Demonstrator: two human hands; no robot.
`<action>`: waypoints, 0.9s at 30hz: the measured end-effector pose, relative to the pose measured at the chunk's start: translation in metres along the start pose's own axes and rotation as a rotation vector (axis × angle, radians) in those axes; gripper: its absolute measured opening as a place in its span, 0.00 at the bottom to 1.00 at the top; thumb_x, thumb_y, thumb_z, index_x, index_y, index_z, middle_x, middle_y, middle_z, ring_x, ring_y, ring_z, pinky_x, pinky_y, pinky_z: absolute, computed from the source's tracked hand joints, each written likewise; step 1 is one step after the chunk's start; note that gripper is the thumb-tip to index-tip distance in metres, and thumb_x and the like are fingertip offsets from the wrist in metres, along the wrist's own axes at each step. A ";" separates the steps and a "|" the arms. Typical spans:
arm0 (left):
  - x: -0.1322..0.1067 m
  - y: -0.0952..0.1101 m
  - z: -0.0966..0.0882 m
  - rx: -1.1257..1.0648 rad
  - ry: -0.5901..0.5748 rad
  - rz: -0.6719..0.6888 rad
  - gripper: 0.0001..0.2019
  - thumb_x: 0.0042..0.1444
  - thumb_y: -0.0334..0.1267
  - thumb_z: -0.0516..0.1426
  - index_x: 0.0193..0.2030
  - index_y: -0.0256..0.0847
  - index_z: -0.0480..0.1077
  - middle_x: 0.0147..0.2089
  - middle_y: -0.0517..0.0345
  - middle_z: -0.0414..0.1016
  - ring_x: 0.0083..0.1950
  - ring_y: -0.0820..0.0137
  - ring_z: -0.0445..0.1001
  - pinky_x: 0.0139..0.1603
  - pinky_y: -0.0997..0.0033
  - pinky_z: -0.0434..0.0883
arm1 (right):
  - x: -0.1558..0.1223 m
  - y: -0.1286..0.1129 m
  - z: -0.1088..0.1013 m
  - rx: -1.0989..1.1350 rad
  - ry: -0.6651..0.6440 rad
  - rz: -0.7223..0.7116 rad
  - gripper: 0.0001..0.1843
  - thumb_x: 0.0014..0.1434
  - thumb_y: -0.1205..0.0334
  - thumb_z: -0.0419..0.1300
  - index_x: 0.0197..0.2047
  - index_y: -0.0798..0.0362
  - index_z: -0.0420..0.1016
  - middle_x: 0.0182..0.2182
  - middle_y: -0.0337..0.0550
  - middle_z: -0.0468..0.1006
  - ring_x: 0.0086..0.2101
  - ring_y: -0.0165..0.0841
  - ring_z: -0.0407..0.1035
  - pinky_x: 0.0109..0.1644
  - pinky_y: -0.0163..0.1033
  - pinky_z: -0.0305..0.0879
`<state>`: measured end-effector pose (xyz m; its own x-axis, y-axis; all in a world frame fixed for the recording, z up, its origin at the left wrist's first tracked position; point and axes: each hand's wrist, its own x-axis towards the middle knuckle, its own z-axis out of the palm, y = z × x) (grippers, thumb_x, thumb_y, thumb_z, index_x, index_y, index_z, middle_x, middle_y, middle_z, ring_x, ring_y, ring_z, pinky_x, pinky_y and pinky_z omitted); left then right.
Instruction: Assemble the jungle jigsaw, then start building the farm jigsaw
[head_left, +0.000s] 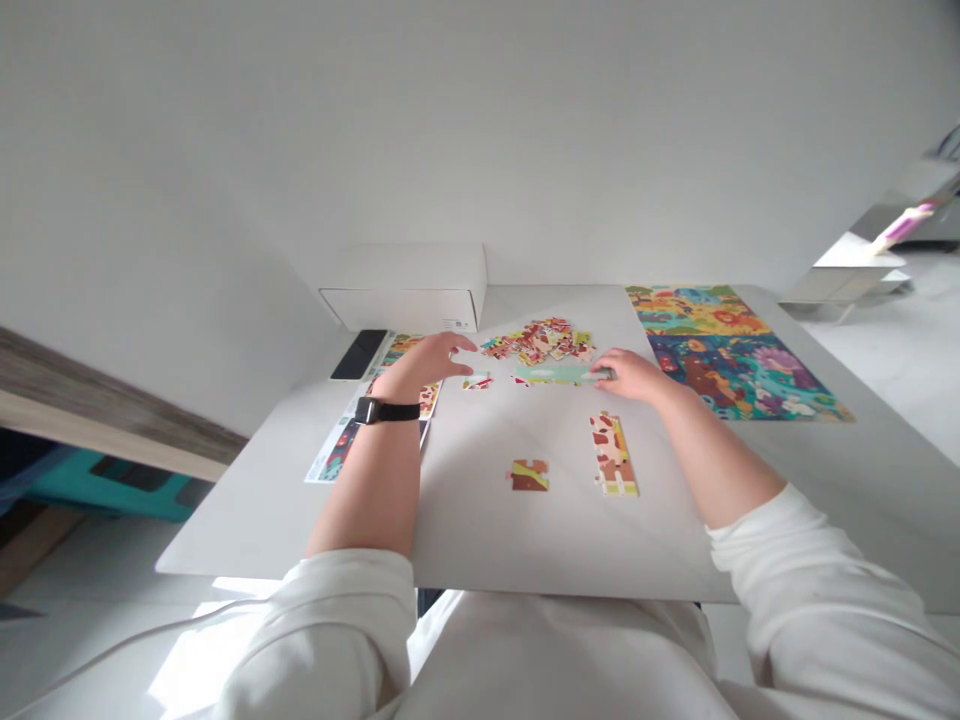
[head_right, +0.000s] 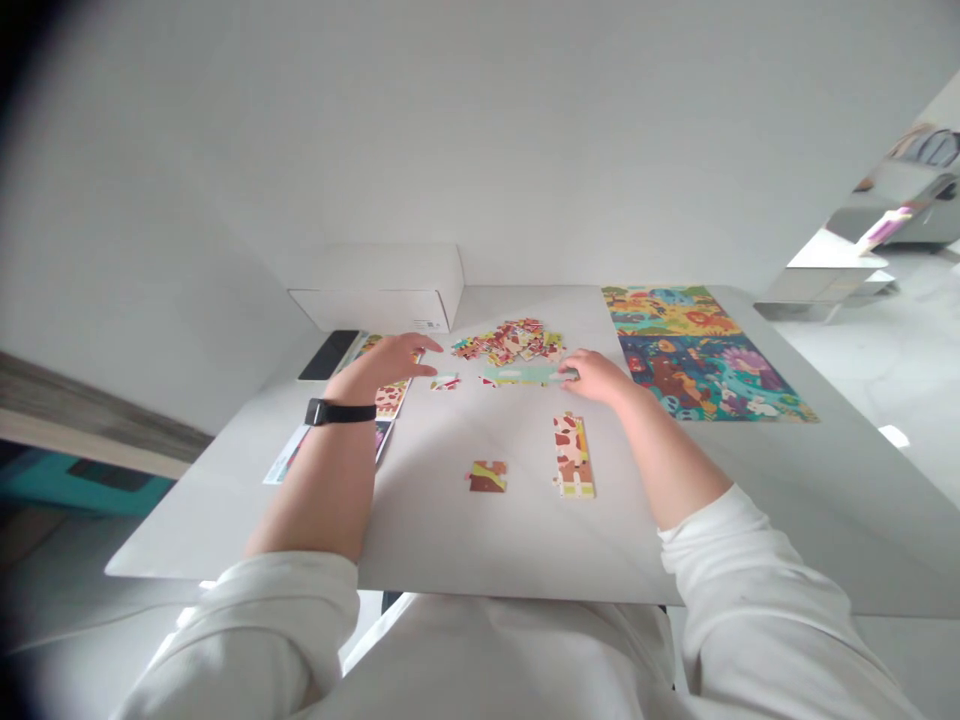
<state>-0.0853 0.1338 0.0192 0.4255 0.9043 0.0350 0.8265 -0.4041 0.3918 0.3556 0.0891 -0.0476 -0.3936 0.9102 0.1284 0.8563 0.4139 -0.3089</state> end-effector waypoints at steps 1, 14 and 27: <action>-0.001 -0.002 0.002 0.016 -0.046 0.001 0.26 0.53 0.39 0.71 0.60 0.48 0.82 0.59 0.54 0.84 0.57 0.59 0.81 0.59 0.67 0.75 | 0.000 0.000 0.000 -0.006 -0.002 0.001 0.14 0.60 0.60 0.73 0.50 0.48 0.87 0.50 0.50 0.85 0.50 0.44 0.79 0.58 0.44 0.73; 0.012 -0.012 0.044 0.076 -0.031 0.048 0.18 0.56 0.36 0.69 0.54 0.45 0.85 0.54 0.51 0.85 0.55 0.58 0.82 0.60 0.64 0.76 | -0.002 -0.009 -0.008 0.005 -0.021 0.044 0.15 0.63 0.58 0.71 0.53 0.48 0.87 0.52 0.50 0.85 0.48 0.43 0.80 0.55 0.43 0.73; 0.014 -0.011 0.046 0.027 0.051 0.098 0.16 0.58 0.38 0.66 0.53 0.43 0.84 0.55 0.50 0.85 0.54 0.59 0.82 0.58 0.64 0.75 | -0.003 -0.011 -0.007 0.013 -0.016 0.037 0.12 0.63 0.60 0.70 0.51 0.49 0.87 0.51 0.50 0.86 0.49 0.44 0.80 0.56 0.43 0.73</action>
<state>-0.0712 0.1445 -0.0268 0.4864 0.8656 0.1191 0.7918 -0.4943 0.3589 0.3494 0.0820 -0.0379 -0.3674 0.9245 0.1014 0.8659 0.3798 -0.3255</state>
